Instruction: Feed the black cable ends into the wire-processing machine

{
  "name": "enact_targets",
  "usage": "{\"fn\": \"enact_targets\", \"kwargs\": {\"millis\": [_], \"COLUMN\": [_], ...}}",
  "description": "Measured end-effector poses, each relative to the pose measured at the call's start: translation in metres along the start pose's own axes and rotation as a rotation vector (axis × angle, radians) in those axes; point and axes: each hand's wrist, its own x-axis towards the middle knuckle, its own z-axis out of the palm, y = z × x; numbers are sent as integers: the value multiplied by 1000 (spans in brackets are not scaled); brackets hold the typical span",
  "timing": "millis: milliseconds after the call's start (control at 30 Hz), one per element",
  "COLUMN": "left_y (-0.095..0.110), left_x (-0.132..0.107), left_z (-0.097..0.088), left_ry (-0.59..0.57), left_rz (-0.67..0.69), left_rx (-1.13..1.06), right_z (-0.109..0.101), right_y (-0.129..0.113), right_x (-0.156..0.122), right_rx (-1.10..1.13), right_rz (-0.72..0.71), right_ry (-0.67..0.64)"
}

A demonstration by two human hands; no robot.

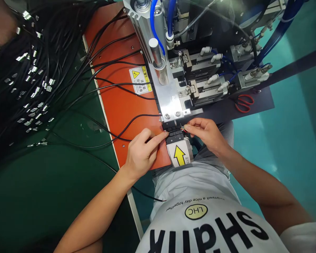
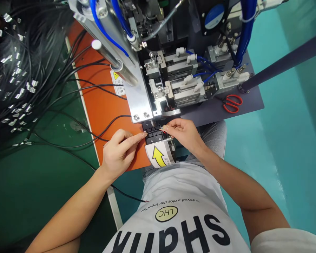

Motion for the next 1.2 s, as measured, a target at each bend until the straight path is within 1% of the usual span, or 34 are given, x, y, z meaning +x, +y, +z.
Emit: {"fn": "enact_targets", "kwargs": {"millis": [167,300,533,1067,1200], "left_y": [0,0,0,0,0], "left_x": [1,1,0,1,0], "left_z": [0,0,1,0,1], "left_ry": [4,19,18,14,7], "left_rz": [8,14,14,8,2], "left_rx": [-5,-7,4,-1,10], "right_z": [-1,-2,-3,-3,-3], "right_y": [2,4,5,5,7], "right_x": [1,2,1,0,0], "right_rx": [47,35,-40,-65,-107], "right_rz": [12,-19,-90,-111,-154], "right_ry": [-40,-53,-28,-28,-13]}}
